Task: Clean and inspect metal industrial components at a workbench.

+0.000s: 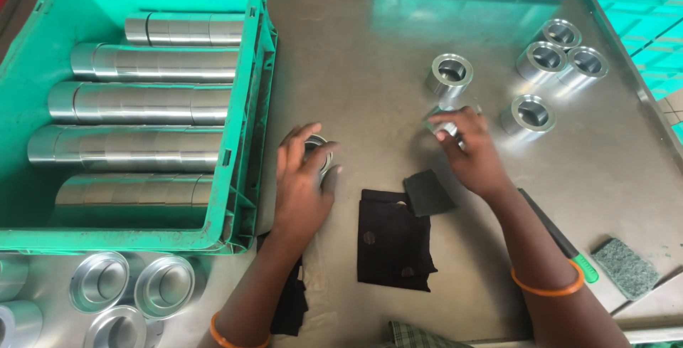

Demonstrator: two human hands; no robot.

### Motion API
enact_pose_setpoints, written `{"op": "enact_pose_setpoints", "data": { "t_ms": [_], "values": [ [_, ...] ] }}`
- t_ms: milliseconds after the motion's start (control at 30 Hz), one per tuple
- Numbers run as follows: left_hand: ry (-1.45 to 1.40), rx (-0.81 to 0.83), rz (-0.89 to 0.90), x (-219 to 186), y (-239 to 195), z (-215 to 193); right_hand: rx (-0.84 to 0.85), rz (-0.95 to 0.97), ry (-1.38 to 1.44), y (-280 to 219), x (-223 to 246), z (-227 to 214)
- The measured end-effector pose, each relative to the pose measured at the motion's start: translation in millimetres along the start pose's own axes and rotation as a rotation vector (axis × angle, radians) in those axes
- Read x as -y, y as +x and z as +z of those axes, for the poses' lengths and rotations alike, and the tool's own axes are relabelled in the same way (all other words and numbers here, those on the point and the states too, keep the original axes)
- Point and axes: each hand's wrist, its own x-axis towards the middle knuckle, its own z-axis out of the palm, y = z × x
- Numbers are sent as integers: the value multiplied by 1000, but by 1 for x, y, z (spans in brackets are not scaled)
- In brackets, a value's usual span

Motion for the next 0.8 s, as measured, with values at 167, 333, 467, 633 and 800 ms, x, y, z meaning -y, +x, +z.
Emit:
{"op": "enact_pose_setpoints", "data": {
  "t_ms": [167,333,467,633,800],
  "values": [
    [-829,238,-307,-18,-19,12,183,221,1124,-9,58,-25],
    [-1077,463,-350,-54,-30,1,-7,-254,682,-16,91,-16],
    [-900,309,-116,-63,-24,-12,232,-62,988,-15,83,-17],
    [-1037,382,-167,-65,-23,-15,175,-149,880,-18,93,-31],
    [-875,406,-242,-66,-21,-25,367,150,1140,-22,102,-34]
  ]
}}
